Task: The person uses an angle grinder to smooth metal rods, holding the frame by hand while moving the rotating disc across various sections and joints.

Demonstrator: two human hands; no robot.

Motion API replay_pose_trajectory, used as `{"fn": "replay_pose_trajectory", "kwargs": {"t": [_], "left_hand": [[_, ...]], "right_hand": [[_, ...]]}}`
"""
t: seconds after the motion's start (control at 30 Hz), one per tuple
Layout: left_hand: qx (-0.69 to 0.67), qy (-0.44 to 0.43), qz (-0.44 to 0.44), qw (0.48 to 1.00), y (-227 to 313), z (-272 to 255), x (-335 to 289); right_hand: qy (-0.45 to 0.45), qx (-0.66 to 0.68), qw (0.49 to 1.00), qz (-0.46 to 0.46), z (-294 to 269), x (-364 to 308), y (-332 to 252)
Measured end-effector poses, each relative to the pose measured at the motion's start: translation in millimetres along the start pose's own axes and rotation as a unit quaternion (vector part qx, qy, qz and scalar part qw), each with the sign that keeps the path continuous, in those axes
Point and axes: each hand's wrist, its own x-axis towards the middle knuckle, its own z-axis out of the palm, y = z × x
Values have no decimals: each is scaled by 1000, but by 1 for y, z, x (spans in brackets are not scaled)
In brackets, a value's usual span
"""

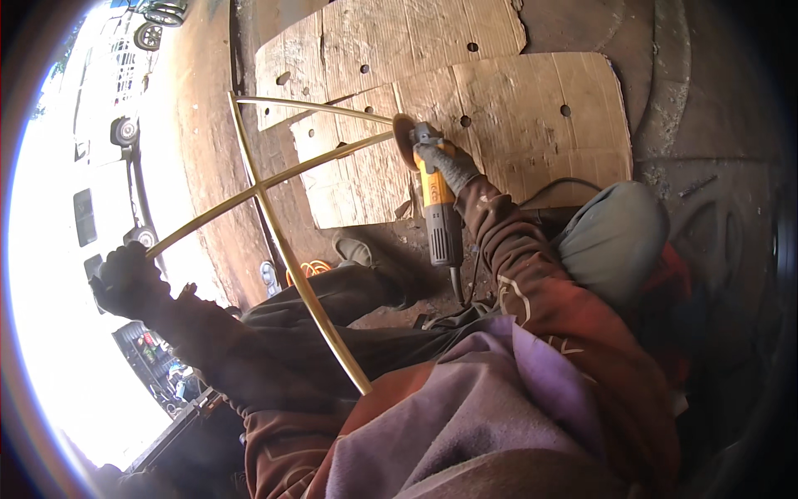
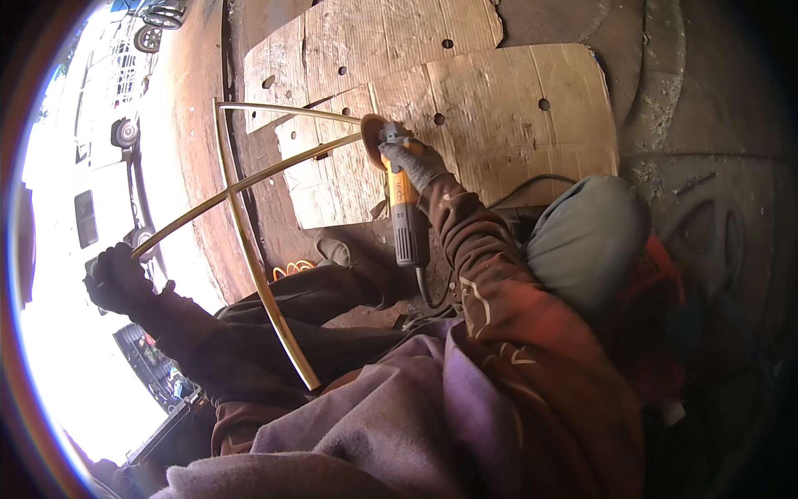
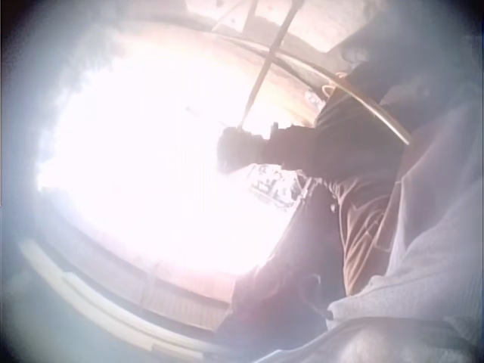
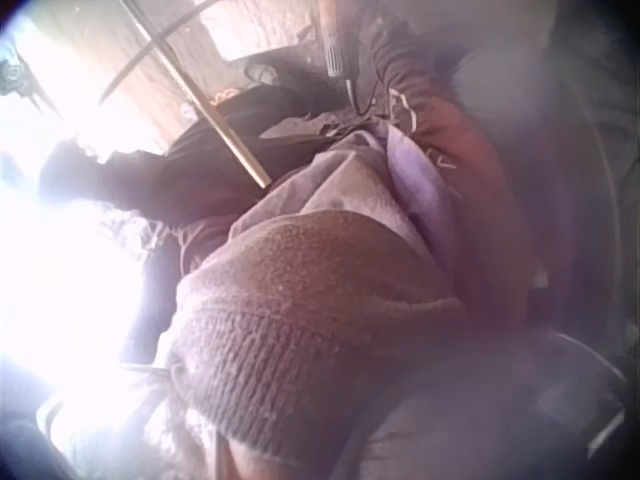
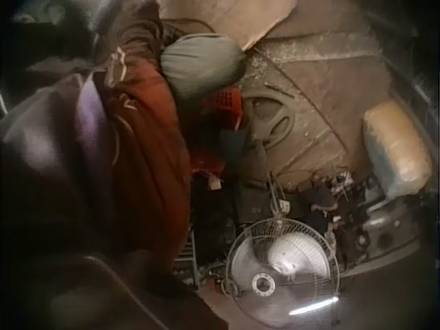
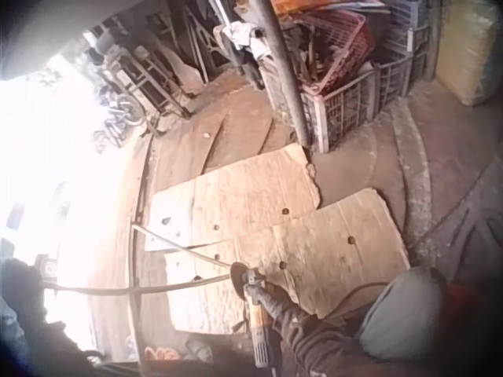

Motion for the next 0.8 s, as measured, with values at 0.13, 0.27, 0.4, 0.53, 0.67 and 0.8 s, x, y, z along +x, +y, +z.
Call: {"fn": "replay_pose_trajectory", "kwargs": {"t": [0.13, 0.27, 0.4, 0.53, 0.67, 0.8], "left_hand": [[-180, -115, -65, 975, 7, 5, 8], [-125, 56, -43, 990, 16, 66, -8], [-196, 50, -32, 979, 26, 94, -16], [-285, -243, -37, 926, 19, 61, -9], [-223, -186, -33, 957, 28, 83, -15], [-211, -135, -32, 968, 37, 85, -20]], "right_hand": [[-58, -59, 996, 15, 19, -21, 10], [-166, -98, 975, -112, 88, -63, 20], [-180, -63, 974, -123, 62, -35, 24], [-91, 33, 994, -42, 20, -3, 38], [-137, -120, 976, -116, 74, -59, 26], [-178, -104, 972, -111, 98, -75, 18]]}}
